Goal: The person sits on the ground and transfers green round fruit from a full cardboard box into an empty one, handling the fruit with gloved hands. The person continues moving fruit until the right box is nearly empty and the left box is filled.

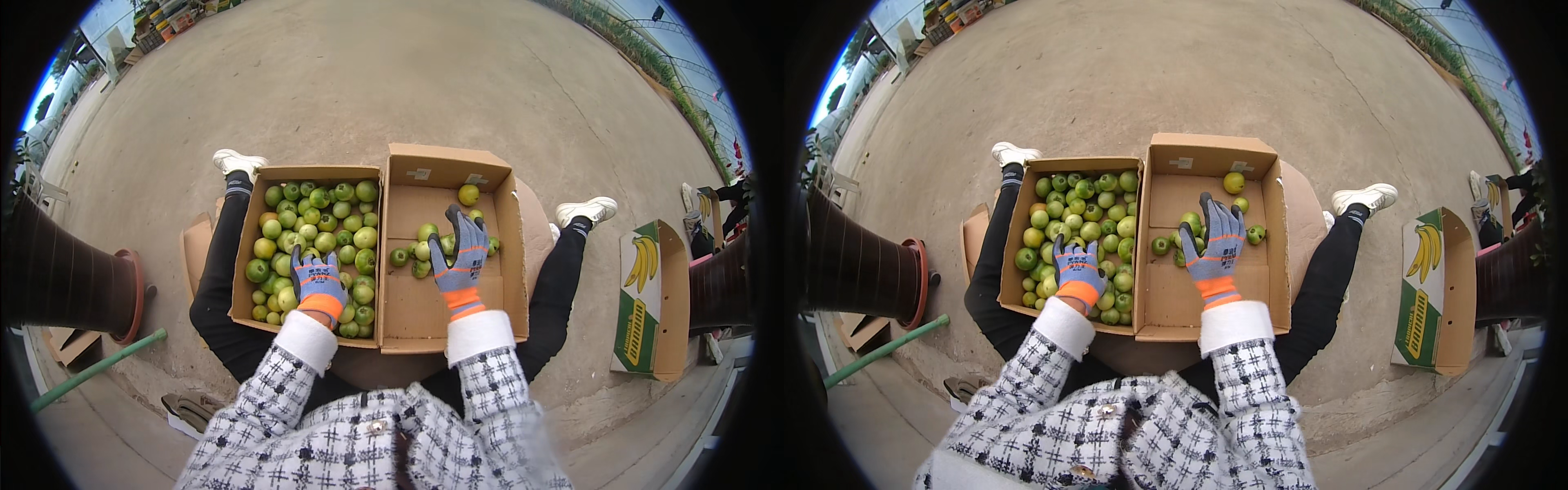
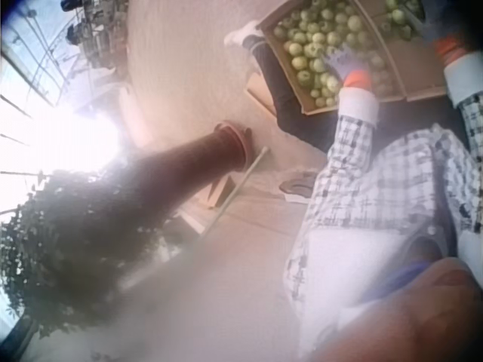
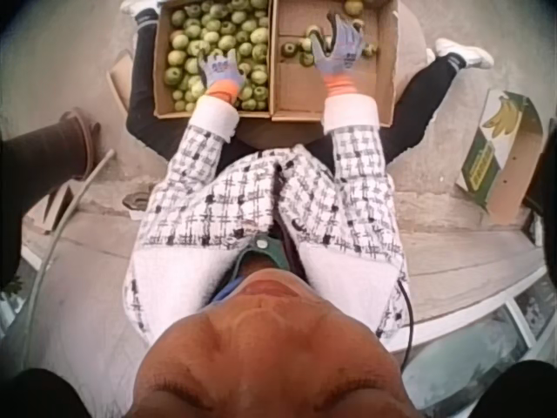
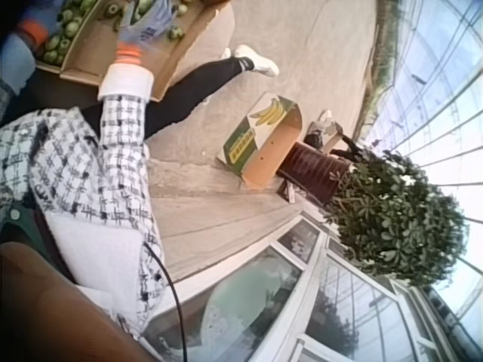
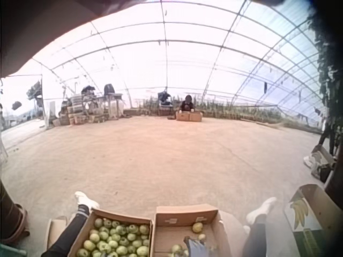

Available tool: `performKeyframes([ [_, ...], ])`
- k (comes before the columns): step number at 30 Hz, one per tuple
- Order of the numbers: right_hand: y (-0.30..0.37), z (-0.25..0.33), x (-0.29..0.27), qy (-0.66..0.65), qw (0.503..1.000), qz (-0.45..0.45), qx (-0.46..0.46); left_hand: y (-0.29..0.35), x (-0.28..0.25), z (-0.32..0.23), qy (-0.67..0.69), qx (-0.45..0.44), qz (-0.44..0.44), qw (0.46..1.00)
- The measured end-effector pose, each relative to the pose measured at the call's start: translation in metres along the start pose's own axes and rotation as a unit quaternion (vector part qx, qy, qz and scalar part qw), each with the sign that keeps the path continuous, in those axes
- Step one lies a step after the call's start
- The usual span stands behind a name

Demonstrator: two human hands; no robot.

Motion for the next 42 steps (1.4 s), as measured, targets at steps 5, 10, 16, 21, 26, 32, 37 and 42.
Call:
performKeyframes([
  [5, 0.0, 0.02, -0.005, -0.026, 0.989, 0.089, -0.114, 0.003, 0.003, 0.011, 0.231, -0.001, -0.168, 0.958],
  [10, 0.011, 0.051, 0.005, -0.059, 0.95, 0.237, -0.196, 0.007, -0.005, -0.025, 0.724, 0.068, -0.319, 0.607],
  [16, 0.003, 0.027, -0.003, -0.026, 0.998, 0.05, -0.039, 0.012, -0.027, -0.025, 0.438, 0.167, -0.425, 0.775],
  [21, -0.006, -0.025, -0.013, 0.099, 0.975, -0.125, 0.152, 0.019, 0.006, -0.012, 0.168, 0.157, -0.141, 0.963],
  [26, -0.006, -0.033, -0.017, 0.116, 0.965, -0.123, 0.203, 0.011, 0.007, -0.029, 0.103, 0.148, -0.032, 0.983],
  [32, -0.005, 0.01, -0.007, -0.006, 0.997, 0.032, -0.072, 0.011, 0.028, -0.011, 0.326, 0.077, -0.335, 0.88],
  [37, 0.019, 0.054, 0.012, -0.023, 0.943, 0.223, -0.244, 0.009, 0.009, -0.018, 0.477, 0.142, -0.422, 0.757],
  [42, 0.014, 0.042, 0.005, -0.011, 0.977, 0.159, -0.14, 0.014, -0.009, -0.023, 0.363, 0.171, -0.429, 0.809],
])
Point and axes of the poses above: each hand's wrist, its own y-axis away from the middle knuckle, its own x-axis out of the palm, z = x × y, the point moved 2 cm from there along -y, towards the middle knuckle, and after that the axes turned 14 degrees about x, right-handed, at the moved point
